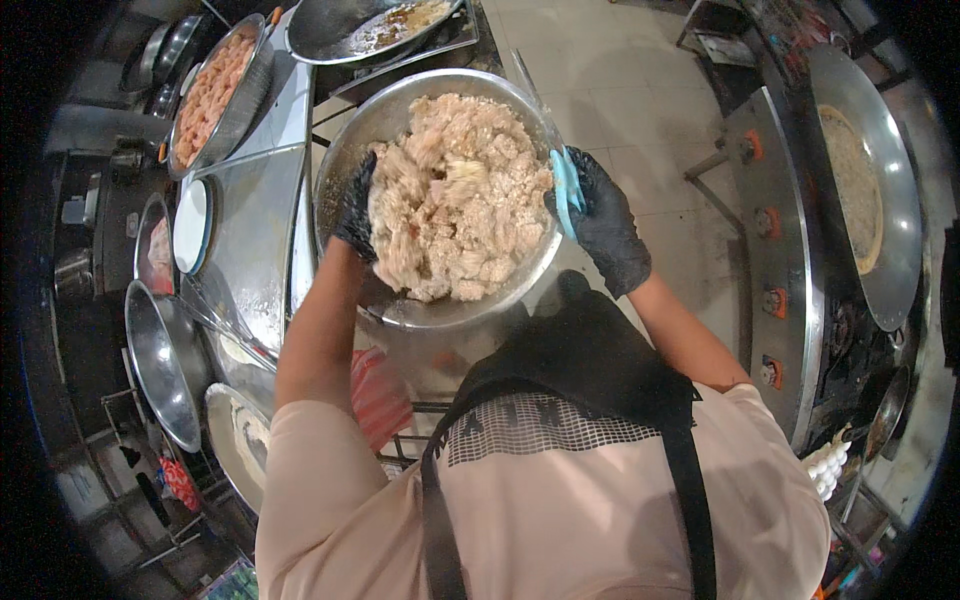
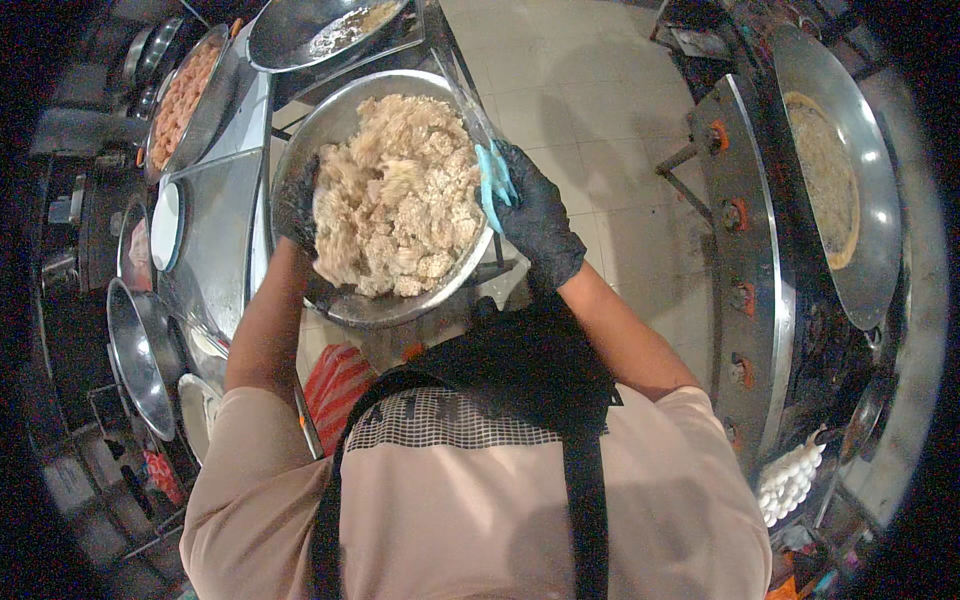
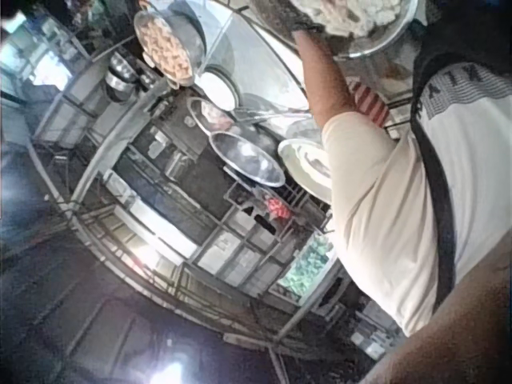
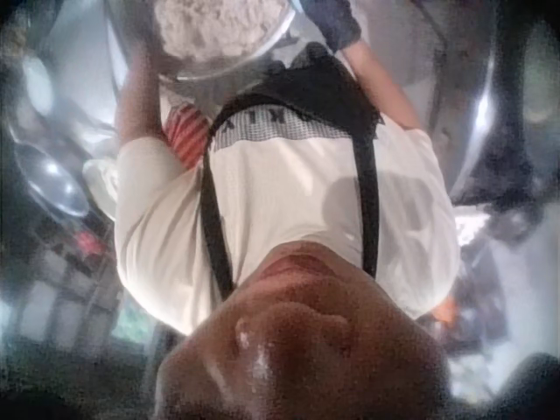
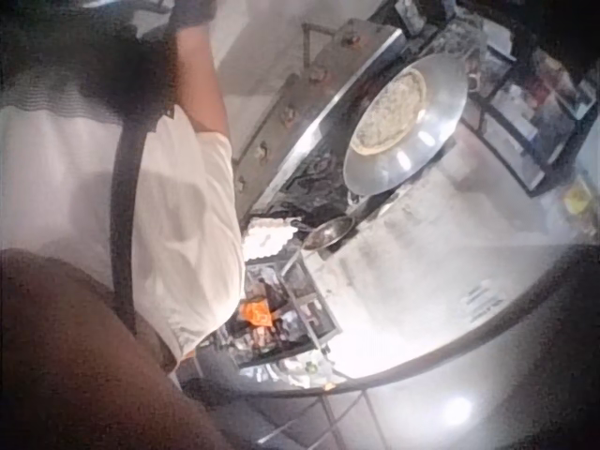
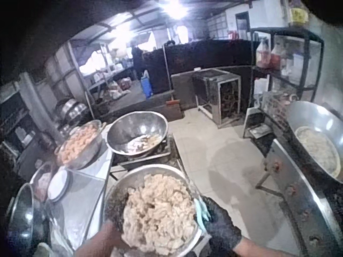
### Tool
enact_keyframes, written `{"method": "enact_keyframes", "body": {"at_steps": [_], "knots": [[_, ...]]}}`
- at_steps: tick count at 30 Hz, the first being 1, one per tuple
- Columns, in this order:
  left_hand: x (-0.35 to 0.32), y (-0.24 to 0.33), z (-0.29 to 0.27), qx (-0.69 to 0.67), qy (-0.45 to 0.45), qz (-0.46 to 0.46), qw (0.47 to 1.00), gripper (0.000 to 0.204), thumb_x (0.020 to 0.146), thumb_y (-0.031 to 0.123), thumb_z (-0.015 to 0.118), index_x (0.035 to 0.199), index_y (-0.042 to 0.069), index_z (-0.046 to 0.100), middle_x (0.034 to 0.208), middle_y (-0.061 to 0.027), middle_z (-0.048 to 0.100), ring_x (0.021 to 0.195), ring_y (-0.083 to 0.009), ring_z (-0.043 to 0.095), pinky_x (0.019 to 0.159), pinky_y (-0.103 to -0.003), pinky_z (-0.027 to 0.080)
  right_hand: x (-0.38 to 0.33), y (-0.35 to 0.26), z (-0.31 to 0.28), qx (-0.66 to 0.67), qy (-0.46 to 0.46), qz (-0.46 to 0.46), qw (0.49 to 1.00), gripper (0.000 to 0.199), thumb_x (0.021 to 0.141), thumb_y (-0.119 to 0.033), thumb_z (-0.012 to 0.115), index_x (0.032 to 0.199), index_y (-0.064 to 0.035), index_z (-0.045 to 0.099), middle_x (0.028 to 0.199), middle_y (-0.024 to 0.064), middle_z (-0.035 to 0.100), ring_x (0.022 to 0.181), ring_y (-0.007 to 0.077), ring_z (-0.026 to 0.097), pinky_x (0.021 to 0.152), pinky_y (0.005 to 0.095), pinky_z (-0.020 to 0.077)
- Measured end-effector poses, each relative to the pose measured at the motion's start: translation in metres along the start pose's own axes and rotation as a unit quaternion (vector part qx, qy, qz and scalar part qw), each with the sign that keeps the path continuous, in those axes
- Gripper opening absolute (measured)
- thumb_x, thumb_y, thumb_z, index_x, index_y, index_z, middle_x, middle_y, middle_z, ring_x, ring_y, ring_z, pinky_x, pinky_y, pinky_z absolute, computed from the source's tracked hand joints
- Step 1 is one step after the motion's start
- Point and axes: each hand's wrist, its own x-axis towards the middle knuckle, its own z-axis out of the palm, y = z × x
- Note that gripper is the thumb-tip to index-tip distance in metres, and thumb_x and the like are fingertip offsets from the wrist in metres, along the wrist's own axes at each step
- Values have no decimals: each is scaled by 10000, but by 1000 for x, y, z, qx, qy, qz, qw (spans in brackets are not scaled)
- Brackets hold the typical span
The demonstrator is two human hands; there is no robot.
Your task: The person mixes chopped meat in a large bowl with flour, adding more flour from a separate container and occasionally using scissors to cut the mixture.
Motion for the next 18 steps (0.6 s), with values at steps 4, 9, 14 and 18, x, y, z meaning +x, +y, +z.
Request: {"method": "enact_keyframes", "body": {"at_steps": [4,9,14,18], "knots": [[-15,50,19,132,54,-11,990,390,848,255,606,1172,49,540,1058,-112,625,943,-229,616,853,-341,492,1,10,4,23,-4,-24,999,555,785,-160,677,1278,-41,452,1144,174,592,1050,230,587,880,333,467],[-27,46,79,457,-44,59,887,495,837,238,618,1278,81,456,1133,-67,569,1017,-191,554,904,-351,452,1,12,5,53,7,-6,999,551,778,-138,679,1273,-37,458,1149,153,590,1054,209,579,883,325,463],[-38,-49,96,787,-11,256,562,604,806,264,619,1356,167,388,1390,-191,339,1302,-380,285,1080,-404,228,1,10,7,57,15,-12,998,544,775,-123,678,1266,-30,464,1150,133,590,1041,197,578,883,316,459],[-59,-83,62,800,-10,181,572,580,793,313,633,1330,211,439,1458,-190,227,1333,-446,189,1100,-425,198,2,13,8,64,17,-28,997,527,778,-118,675,1256,-31,472,1144,119,586,1035,185,569,882,315,455]]}}
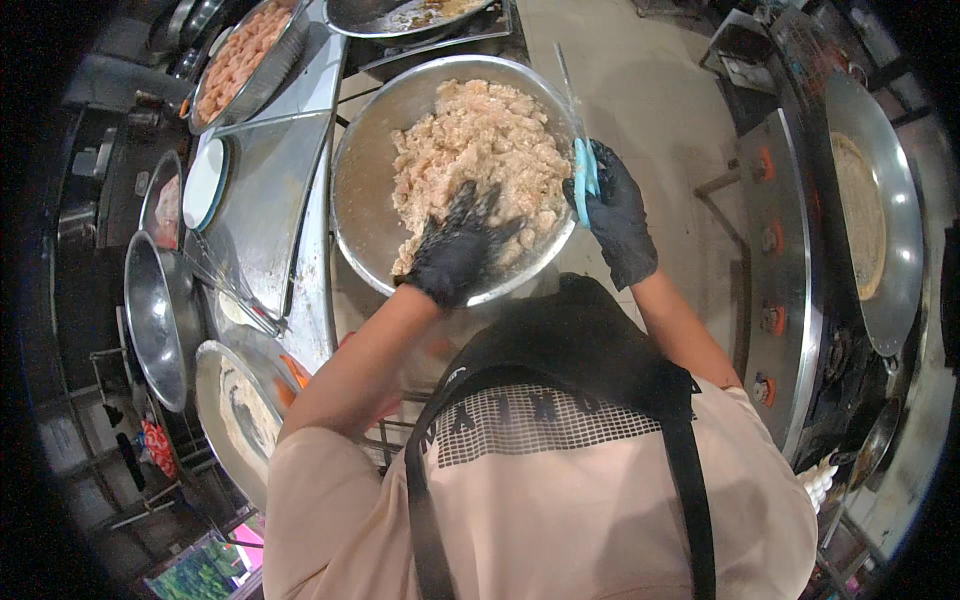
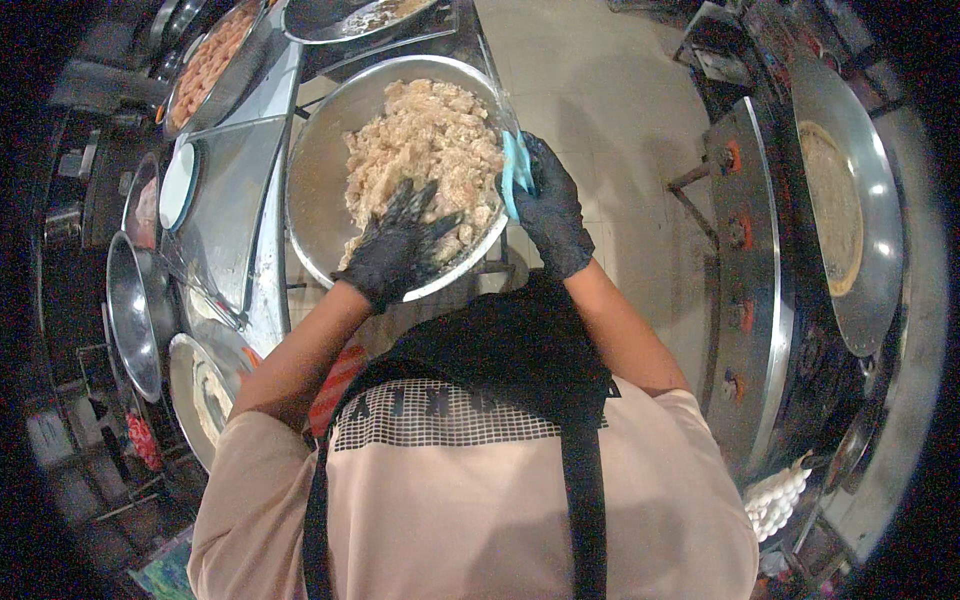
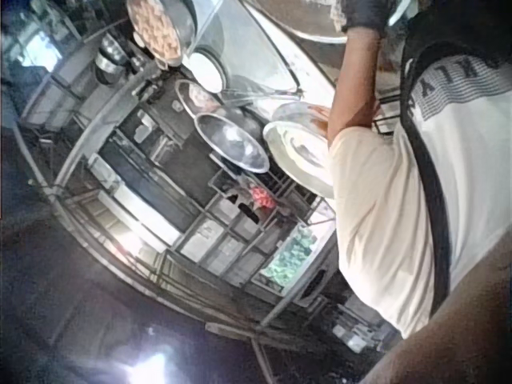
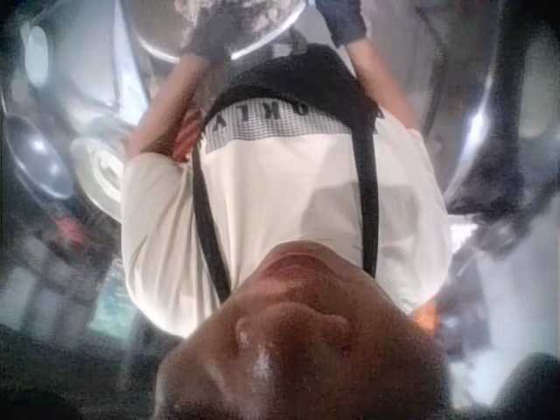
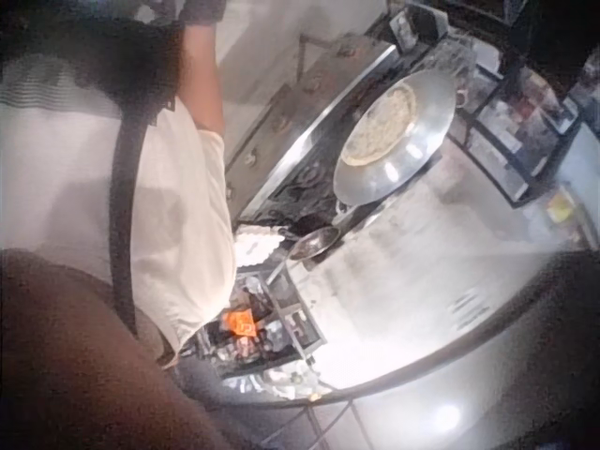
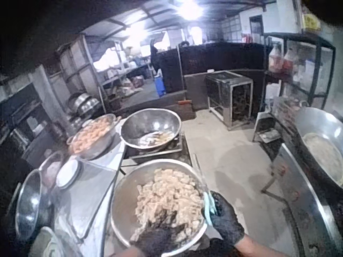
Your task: The person mixes chopped meat in a large bowl with flour, adding more flour from a separate container and occasionally using scissors to cut the mixture.
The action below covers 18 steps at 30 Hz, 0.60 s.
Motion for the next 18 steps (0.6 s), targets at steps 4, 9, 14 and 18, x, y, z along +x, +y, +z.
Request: {"method": "enact_keyframes", "body": {"at_steps": [4,9,14,18], "knots": [[-40,-21,-28,-287,24,-117,951,410,761,192,690,1140,95,565,1238,-166,484,1205,-317,426,1036,-400,330,-2,-8,1,39,-15,7,999,505,787,-106,677,1243,-21,477,1135,116,580,1037,184,555,883,317,454],[-66,-35,-39,-129,51,-28,990,254,804,176,643,1034,82,588,1065,-135,570,1035,-329,510,929,-412,401,0,-5,4,31,-34,-3,999,512,784,-83,686,1241,1,471,1107,112,581,1007,185,554,877,313,458],[-158,-28,-112,-163,337,-190,907,210,850,128,561,1042,61,616,1024,-120,585,978,-253,551,891,-333,419,-6,-11,-10,88,-48,9,995,507,816,-30,634,1283,-3,439,1236,96,525,1023,153,535,832,261,464],[-309,-58,-114,-196,476,-393,762,317,814,148,574,1111,43,607,1081,-124,621,1004,-249,574,914,-317,419,-7,-11,-3,51,-50,1,997,527,814,-6,634,1299,-20,428,1283,92,492,1047,169,524,820,260,465]]}}
